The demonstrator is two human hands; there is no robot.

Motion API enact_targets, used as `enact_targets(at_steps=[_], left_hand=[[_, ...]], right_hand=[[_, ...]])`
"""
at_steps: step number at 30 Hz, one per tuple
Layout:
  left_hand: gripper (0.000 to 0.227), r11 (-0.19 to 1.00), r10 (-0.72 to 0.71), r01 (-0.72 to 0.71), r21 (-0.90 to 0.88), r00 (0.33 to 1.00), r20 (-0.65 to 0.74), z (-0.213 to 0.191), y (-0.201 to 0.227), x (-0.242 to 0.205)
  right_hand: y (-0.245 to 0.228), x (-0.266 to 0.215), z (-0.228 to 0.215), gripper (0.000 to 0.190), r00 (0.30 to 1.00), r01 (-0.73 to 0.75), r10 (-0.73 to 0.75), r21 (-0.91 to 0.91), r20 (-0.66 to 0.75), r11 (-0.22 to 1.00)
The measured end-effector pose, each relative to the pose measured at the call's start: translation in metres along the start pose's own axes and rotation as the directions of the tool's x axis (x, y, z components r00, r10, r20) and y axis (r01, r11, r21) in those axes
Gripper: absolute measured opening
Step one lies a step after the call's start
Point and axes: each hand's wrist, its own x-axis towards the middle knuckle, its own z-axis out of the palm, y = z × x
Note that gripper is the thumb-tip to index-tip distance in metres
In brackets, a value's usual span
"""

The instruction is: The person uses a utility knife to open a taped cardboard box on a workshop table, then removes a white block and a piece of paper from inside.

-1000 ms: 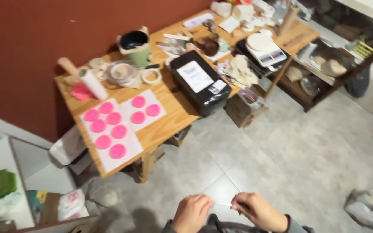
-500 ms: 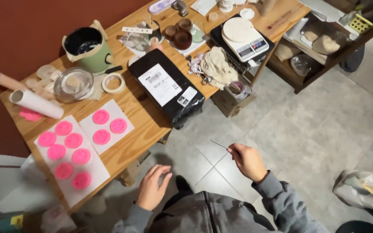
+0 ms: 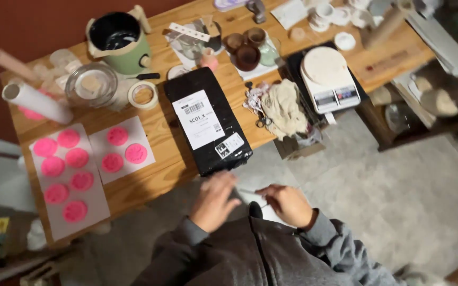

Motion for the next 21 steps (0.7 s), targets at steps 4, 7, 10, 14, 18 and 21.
enact_targets(at_steps=[4, 7, 10, 14, 18, 21], left_hand=[[0.026, 0.989, -0.007, -0.026, 0.148, 0.975, 0.221, 0.038, 0.018, 0.009], [0.004, 0.986, -0.042, 0.036, 0.162, 0.998, 0.035, 0.020, 0.034, 0.019], [0.004, 0.972, -0.235, 0.234, -0.023, 0.970, -0.059, 0.000, 0.037, 0.026], [0.019, 0.755, -0.578, 0.544, -0.367, 0.816, 0.022, -0.010, 0.027, 0.046], [0.007, 0.999, -0.054, 0.054, -0.006, 0.997, -0.046, -0.019, -0.019, 0.069], [0.018, 0.999, 0.051, -0.051, 0.008, 0.998, 0.028, -0.002, -0.085, 0.077]], right_hand=[[-0.011, 0.022, -0.046, 0.025, 0.955, 0.277, -0.284, 0.090, 0.081, 0.957], [-0.005, 0.041, -0.067, 0.030, 0.894, 0.426, -0.435, -0.096, -0.109, 0.899], [-0.009, 0.058, -0.095, 0.077, 0.856, 0.392, -0.335, 0.072, -0.395, 0.917], [0.047, 0.094, -0.039, 0.042, 0.950, 0.075, -0.298, 0.853, 0.097, 0.517], [-0.007, 0.123, -0.024, 0.032, 0.980, -0.066, -0.130, 0.866, 0.149, 0.496], [-0.025, 0.154, -0.021, 0.027, 0.989, -0.014, -0.122, 0.869, 0.085, 0.495]])
